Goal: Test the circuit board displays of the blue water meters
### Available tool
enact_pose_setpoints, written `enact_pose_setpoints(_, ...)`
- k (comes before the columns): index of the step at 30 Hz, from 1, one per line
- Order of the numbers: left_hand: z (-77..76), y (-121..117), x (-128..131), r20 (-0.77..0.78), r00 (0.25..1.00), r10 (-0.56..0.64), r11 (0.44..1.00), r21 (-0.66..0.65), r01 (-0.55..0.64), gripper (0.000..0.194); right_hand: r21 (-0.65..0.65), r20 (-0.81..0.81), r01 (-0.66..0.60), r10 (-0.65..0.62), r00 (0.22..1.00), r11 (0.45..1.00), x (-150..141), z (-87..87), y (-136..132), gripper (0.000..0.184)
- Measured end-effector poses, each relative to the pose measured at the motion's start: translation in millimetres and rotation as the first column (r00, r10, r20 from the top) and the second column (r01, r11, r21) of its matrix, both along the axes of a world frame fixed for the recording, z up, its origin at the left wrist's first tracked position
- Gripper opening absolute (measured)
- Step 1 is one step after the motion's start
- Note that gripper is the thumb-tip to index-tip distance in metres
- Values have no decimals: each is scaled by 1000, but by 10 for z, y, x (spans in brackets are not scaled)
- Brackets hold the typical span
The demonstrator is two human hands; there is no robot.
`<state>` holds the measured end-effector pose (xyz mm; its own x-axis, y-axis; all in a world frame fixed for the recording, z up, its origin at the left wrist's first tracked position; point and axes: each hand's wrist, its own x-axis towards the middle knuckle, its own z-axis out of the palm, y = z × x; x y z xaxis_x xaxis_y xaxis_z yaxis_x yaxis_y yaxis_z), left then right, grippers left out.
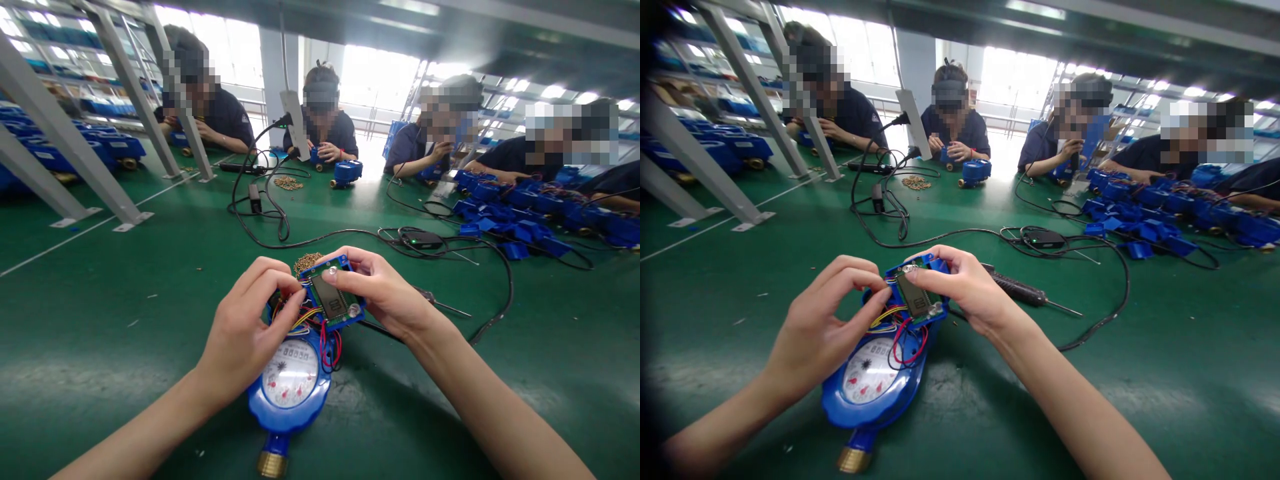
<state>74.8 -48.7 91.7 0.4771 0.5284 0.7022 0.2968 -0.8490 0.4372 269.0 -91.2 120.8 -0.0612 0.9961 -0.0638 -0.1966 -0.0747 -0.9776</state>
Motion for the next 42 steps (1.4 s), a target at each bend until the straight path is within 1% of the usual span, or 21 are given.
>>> enact_pose_setpoints(3, 5, 5, -6, 14, 1000, -22, 999, -44, 22, 14, 2, 3, -26, 26, 1000, 1000, 16, 9, 11, 30)
enact_pose_setpoints(7, 43, 32, -89, -3, 1000, -20, 1000, -21, 20, 9, 47, 41, -31, 29, 999, 998, 42, 41, 4, 27)
enact_pose_setpoints(10, 104, 106, -164, 23, 1000, 5, 999, -36, -4, 12, 62, 77, -46, 42, 996, 997, 54, 57, -9, 25)
enact_pose_setpoints(12, 148, 201, -176, 28, 999, -32, 996, -76, 34, 19, 67, 94, -61, 55, 994, 996, 55, 62, -17, 24)
enact_pose_setpoints(14, 192, 331, -149, 5, 988, -154, 978, -139, 153, 37, 79, 101, -73, 65, 993, 994, 55, 70, -26, 26)
enact_pose_setpoints(15, 216, 404, -124, -7, 971, -241, 955, -182, 236, 46, 89, 108, -76, 66, 992, 993, 55, 75, -29, 27)
enact_pose_setpoints(17, 273, 544, -65, -44, 901, -431, 871, -279, 404, 56, 111, 123, -81, 67, 990, 991, 60, 85, -35, 30)
enact_pose_setpoints(19, 341, 652, -13, -93, 807, -583, 782, -332, 527, 60, 115, 129, -98, 83, 988, 988, 71, 90, -33, 33)
enact_pose_setpoints(21, 405, 715, 26, -152, 737, -659, 736, -331, 590, 60, 106, 111, -113, 101, 989, 988, 87, 82, -22, 36)
enact_pose_setpoints(23, 448, 741, 52, -176, 711, -681, 720, -334, 608, 59, 80, 67, -121, 115, 991, 989, 103, 63, -2, 38)
enact_pose_setpoints(26, 462, 754, 77, -225, 701, -676, 728, -352, 589, 58, 23, -19, -139, 140, 990, 990, 125, 28, 35, 39)
enact_pose_setpoints(28, 443, 768, 86, -273, 696, -664, 745, -322, 584, 60, -1, -58, -149, 148, 987, 989, 136, 11, 55, 41)
enact_pose_setpoints(31, 401, 793, 95, -301, 692, -656, 754, -272, 598, 59, -19, -100, -158, 156, 983, 987, 141, -1, 72, 42)
enact_pose_setpoints(34, 365, 807, 104, -304, 715, -629, 777, -237, 583, 55, -21, -123, -157, 154, 980, 987, 132, -9, 76, 40)
enact_pose_setpoints(37, 338, 804, 121, -281, 749, -600, 800, -224, 557, 51, 2, -74, -106, 106, 992, 994, 113, -23, 75, 35)
enact_pose_setpoints(42, 275, 800, 158, -172, 798, -578, 808, -258, 529, 47, 7, 40, -24, 24, 999, 1000, 84, -42, 70, 36)
